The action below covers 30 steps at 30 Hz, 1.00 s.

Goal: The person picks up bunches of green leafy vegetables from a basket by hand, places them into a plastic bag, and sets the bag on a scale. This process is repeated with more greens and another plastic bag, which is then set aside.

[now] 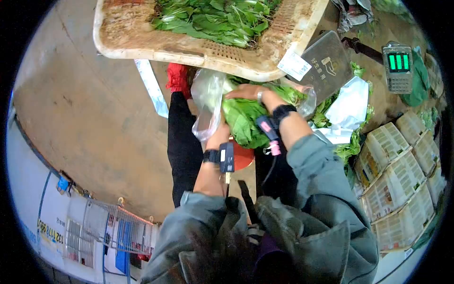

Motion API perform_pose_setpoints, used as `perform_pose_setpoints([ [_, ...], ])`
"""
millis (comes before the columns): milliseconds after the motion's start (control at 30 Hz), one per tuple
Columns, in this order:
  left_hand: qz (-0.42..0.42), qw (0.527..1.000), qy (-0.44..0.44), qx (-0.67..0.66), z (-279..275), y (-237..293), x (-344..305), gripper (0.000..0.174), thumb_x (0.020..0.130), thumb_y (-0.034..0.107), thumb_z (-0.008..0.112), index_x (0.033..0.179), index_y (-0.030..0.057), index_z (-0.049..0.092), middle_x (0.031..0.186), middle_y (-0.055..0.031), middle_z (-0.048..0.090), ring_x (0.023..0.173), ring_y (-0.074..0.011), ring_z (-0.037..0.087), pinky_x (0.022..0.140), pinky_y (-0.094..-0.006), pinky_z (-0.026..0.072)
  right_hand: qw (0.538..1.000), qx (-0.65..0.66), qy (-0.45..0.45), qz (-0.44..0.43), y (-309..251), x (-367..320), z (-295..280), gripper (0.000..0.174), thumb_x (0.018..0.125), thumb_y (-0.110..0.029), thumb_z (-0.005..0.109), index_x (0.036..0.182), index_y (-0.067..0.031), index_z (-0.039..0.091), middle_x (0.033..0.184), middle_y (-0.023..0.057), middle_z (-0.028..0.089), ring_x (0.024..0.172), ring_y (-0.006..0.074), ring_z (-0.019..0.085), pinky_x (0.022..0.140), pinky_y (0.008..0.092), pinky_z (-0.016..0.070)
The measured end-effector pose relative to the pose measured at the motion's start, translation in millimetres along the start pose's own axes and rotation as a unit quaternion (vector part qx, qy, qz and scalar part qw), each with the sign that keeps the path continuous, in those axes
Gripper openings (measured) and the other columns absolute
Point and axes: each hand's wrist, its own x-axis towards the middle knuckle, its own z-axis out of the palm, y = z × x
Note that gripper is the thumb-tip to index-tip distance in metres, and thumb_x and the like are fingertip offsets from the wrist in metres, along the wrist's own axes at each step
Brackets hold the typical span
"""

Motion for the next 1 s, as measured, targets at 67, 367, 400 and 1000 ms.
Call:
perform_pose_setpoints([
  [67,-0.008,0.996,0.089,-0.022,-10,-68,26,0.043,0.083,0.026,0.048,0.116,-0.0003,0.042,0.113,-0.0194,0.047,0.1,-0.0306,0.05,0.083,-0.0377,0.0437,0.975,-0.102,0.057,-0.191,-7,53,10,0.061,0.07,-0.055,0.058,0.105,-0.0051,0.057,0.104,0.018,0.058,0.094,0.0279,0.055,0.081,0.0373,0.0432],
  [367,0.153,0.957,0.232,0.085,12,-251,108,0.025,0.073,0.009,0.053,0.096,-0.0017,0.053,0.088,-0.0216,0.056,0.084,-0.0344,0.054,0.074,-0.0386,0.0427,0.843,-0.404,0.355,-0.005,3,45,74,0.076,0.078,-0.058,0.04,0.137,-0.014,0.018,0.139,0.0199,0.017,0.129,0.0347,0.015,0.105,0.0476,0.0071],
  [400,0.16,0.875,0.231,0.395,0,-172,83,0.016,0.076,0.01,0.049,0.086,-0.0011,0.055,0.082,-0.0216,0.057,0.078,-0.0363,0.054,0.072,-0.0407,0.0426,0.856,-0.375,0.354,-0.025,2,35,85,0.076,0.077,-0.06,0.04,0.136,-0.0182,0.02,0.14,0.0201,0.012,0.13,0.0364,0.011,0.103,0.0527,0.0035],
  [1000,-0.151,0.969,-0.197,0.002,-112,83,-18,0.018,0.083,0.01,0.048,0.091,-0.0022,0.058,0.054,0.0019,0.045,0.044,-0.0054,0.039,0.04,-0.02,0.0307,0.831,-0.363,0.421,-0.021,31,83,125,0.071,0.066,-0.057,0.056,0.128,-0.0295,0.036,0.132,0.0155,0.03,0.121,0.0437,0.024,0.093,0.0657,0.0158],
])
